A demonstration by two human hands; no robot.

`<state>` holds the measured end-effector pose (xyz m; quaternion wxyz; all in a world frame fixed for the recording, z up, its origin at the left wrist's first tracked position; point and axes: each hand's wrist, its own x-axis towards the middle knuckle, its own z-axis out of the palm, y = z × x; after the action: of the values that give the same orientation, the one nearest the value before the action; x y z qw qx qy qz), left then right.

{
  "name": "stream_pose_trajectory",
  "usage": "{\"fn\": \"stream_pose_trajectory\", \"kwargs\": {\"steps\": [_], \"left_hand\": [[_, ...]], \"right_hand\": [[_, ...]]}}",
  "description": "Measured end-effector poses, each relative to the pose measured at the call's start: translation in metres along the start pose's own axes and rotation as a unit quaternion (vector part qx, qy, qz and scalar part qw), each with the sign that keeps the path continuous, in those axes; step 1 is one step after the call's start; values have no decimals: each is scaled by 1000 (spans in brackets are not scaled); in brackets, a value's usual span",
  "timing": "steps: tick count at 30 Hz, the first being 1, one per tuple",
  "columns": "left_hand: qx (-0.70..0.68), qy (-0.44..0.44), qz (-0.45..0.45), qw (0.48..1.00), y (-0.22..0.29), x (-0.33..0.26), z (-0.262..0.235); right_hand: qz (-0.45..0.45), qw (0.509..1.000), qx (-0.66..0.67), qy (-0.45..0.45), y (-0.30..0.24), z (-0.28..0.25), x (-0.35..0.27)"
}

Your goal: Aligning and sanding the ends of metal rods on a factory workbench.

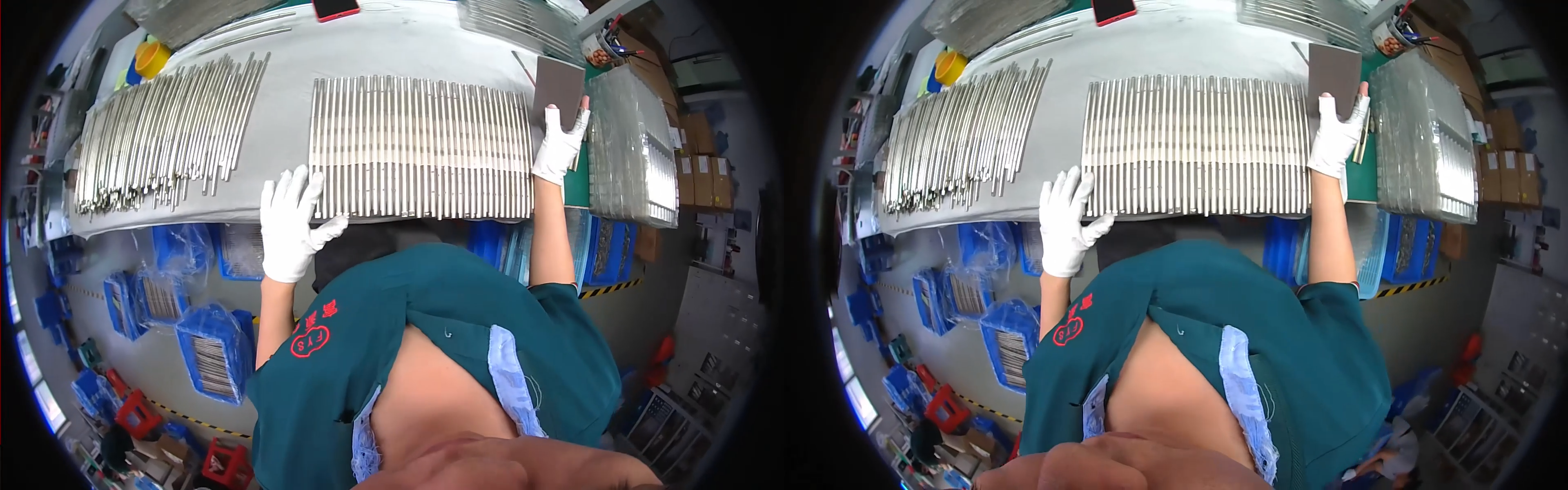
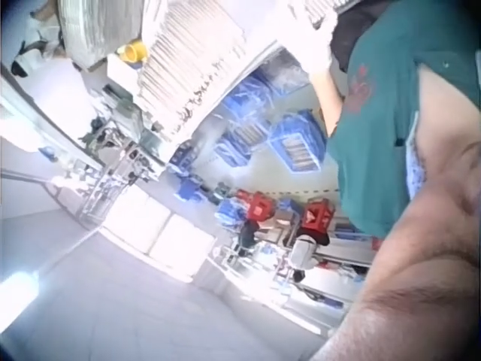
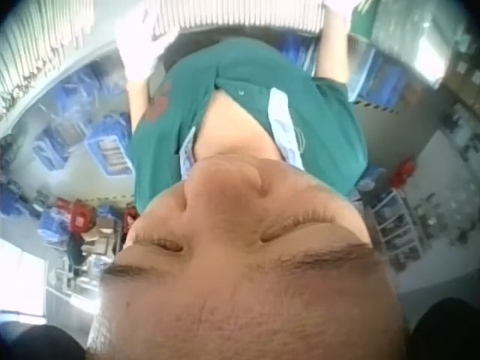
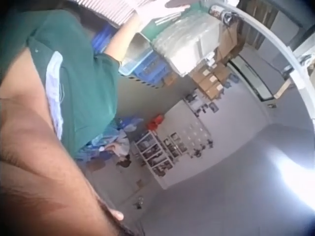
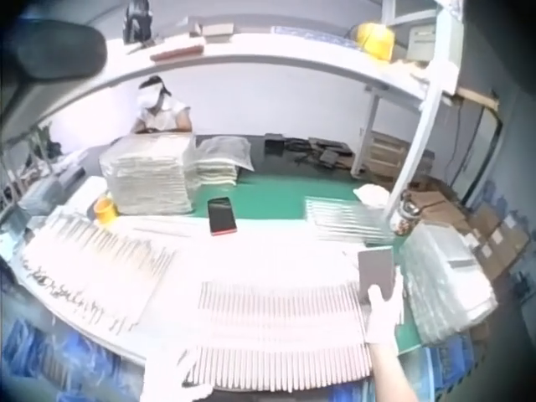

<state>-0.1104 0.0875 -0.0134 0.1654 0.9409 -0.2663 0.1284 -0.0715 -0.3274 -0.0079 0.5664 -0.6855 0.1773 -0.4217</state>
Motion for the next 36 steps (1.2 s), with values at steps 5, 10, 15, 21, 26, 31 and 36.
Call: {"fn": "stream_pose_trajectory", "kwargs": {"steps": [5, 10, 15, 21, 26, 31, 36], "left_hand": [[27, -32, -23, 999, 9, 1, 2], [18, -63, 36, 997, 28, 21, -4], [-81, -130, 163, 975, 73, 71, 5], [-183, -120, 256, 942, 115, 90, 32], [-131, -140, 238, 952, 125, 88, 32], [-78, -123, 220, 965, 135, 81, 38], [-75, -99, 224, 967, 133, 75, 43]], "right_hand": [[-12, 1000, 24, 12, -9, 2, -8], [0, 996, 55, 64, -13, -2, -4], [20, 990, 115, 78, -11, -3, 0], [19, 992, 99, 71, -13, -5, -5], [2, 993, 97, 61, -11, -4, -6], [5, 997, 54, -54, -11, -1, -10], [28, 969, -51, -239, -37, -13, -20]]}}
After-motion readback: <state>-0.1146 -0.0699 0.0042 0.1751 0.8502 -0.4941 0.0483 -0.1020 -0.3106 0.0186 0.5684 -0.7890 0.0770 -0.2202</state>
